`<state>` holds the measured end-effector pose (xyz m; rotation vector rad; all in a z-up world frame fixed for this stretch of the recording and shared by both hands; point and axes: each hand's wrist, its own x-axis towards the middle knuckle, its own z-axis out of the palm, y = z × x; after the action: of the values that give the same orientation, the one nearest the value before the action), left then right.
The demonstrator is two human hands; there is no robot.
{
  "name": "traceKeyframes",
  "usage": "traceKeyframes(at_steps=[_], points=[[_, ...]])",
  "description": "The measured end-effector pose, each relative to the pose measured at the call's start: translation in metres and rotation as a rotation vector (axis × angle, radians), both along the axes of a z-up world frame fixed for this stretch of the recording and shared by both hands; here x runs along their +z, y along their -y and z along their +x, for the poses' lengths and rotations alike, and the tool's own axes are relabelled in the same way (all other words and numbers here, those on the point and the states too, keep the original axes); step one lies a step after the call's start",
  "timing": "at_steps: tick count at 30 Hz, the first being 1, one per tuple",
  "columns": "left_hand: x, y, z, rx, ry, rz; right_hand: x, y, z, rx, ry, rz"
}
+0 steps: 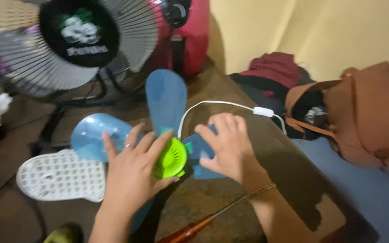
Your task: The person removes the blades from a small green and white electric fan, then uses a screwdriver to loosen and remove screws from the fan's stand and body. The fan is partially disassembled by the end of the clip.
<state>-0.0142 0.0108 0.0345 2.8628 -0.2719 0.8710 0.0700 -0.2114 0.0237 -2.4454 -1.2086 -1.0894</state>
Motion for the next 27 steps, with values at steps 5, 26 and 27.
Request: traceKeyframes(at_steps=[5, 26, 27], points=[[-0.007, 0.008, 0.005, -0.022, 0.019, -0.04, 0.001, 0.012, -0.006, -0.021, 0.038, 0.024], [-0.031, 0.002, 0.023, -0.077, 0.112, 0.038, -0.028, 0.006, 0.02, -0.122, 0.124, 0.047], [-0.032, 0.001, 0.024, -0.071, 0.113, 0.041, -0.028, 0.004, 0.021, -0.132, 0.131, 0.05]])
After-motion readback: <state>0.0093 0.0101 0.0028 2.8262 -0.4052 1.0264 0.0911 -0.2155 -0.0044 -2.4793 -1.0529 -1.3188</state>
